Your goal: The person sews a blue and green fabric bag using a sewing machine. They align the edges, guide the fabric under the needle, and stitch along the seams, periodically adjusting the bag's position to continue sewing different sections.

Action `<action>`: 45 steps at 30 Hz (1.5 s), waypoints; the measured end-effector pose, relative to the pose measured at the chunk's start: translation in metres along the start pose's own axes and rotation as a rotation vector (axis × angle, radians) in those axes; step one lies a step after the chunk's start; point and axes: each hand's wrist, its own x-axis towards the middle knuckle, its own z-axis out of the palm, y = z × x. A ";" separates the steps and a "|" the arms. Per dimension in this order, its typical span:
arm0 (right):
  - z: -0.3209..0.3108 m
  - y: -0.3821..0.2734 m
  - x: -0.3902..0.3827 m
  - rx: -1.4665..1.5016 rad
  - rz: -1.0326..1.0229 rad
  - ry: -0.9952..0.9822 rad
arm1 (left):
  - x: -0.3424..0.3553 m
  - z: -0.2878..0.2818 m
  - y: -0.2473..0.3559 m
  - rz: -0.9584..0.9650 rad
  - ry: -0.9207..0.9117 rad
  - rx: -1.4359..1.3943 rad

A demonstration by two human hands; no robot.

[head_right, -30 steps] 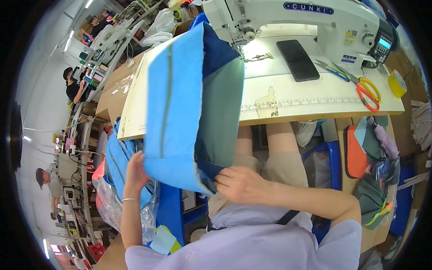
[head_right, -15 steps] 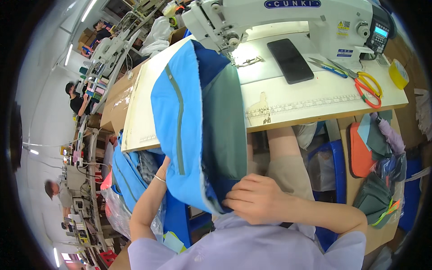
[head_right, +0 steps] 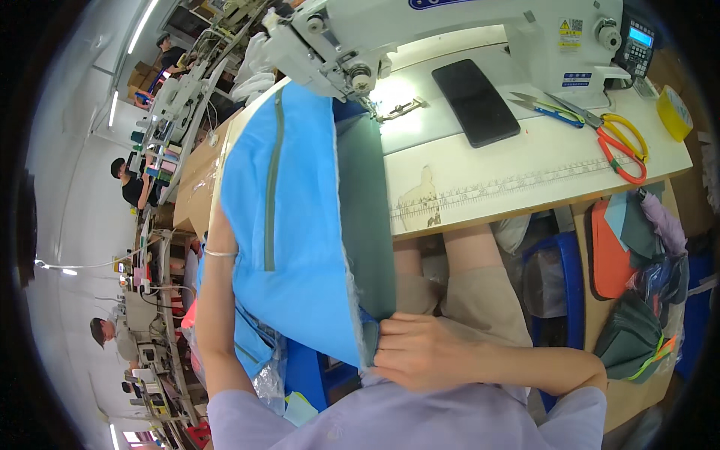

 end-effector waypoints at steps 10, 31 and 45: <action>0.053 0.023 -0.003 -0.150 -0.056 -0.108 | 0.019 0.019 0.105 0.920 0.390 0.765; 0.060 0.083 -0.017 0.682 1.062 0.225 | -0.020 0.100 -0.070 1.305 -0.483 1.518; 0.040 0.033 0.024 0.776 1.116 0.224 | -0.030 0.105 -0.057 1.285 -0.377 1.410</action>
